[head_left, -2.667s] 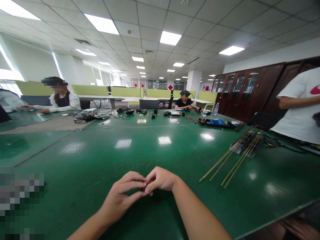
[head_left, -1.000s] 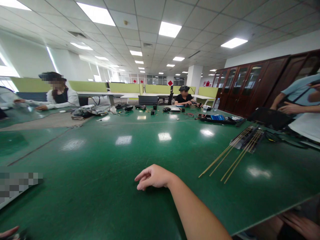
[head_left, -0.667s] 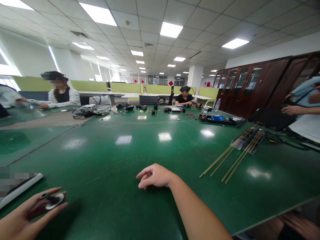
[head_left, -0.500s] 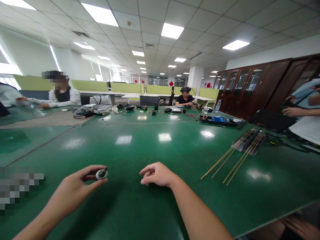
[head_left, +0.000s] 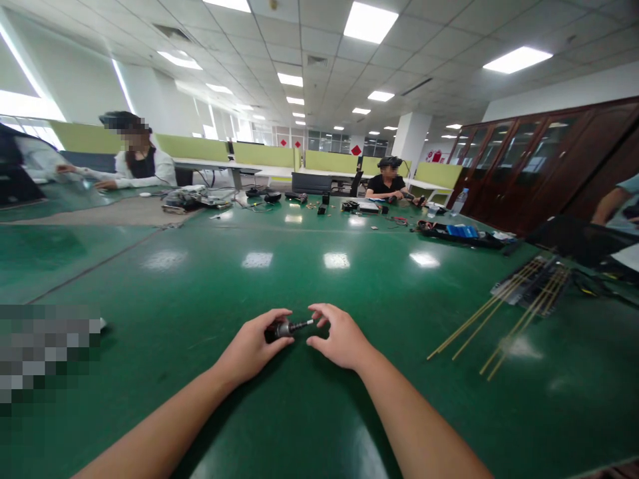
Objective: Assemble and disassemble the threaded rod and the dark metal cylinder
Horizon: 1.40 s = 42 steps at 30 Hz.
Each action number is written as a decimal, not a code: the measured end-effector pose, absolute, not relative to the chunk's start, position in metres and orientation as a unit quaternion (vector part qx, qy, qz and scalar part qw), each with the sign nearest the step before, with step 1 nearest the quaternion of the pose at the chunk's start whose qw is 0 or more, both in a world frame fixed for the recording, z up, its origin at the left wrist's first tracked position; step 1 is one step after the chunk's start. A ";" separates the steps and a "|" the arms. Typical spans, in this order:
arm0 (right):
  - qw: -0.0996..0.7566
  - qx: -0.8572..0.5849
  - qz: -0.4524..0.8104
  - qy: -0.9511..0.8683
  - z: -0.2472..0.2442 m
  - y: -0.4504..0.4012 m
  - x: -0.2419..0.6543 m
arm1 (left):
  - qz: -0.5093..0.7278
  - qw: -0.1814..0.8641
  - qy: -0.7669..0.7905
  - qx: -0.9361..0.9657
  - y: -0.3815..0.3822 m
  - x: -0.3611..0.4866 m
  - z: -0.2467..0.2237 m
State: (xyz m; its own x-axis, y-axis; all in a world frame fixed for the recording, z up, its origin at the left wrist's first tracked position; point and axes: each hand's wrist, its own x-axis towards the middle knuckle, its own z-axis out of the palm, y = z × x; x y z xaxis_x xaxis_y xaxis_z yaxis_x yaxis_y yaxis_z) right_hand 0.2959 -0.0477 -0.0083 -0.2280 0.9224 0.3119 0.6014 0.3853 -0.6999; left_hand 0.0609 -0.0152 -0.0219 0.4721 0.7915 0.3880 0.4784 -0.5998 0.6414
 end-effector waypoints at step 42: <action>0.320 -0.501 0.174 -0.785 -0.002 -0.052 0.292 | 0.322 0.230 0.335 0.855 -0.021 0.068 -0.015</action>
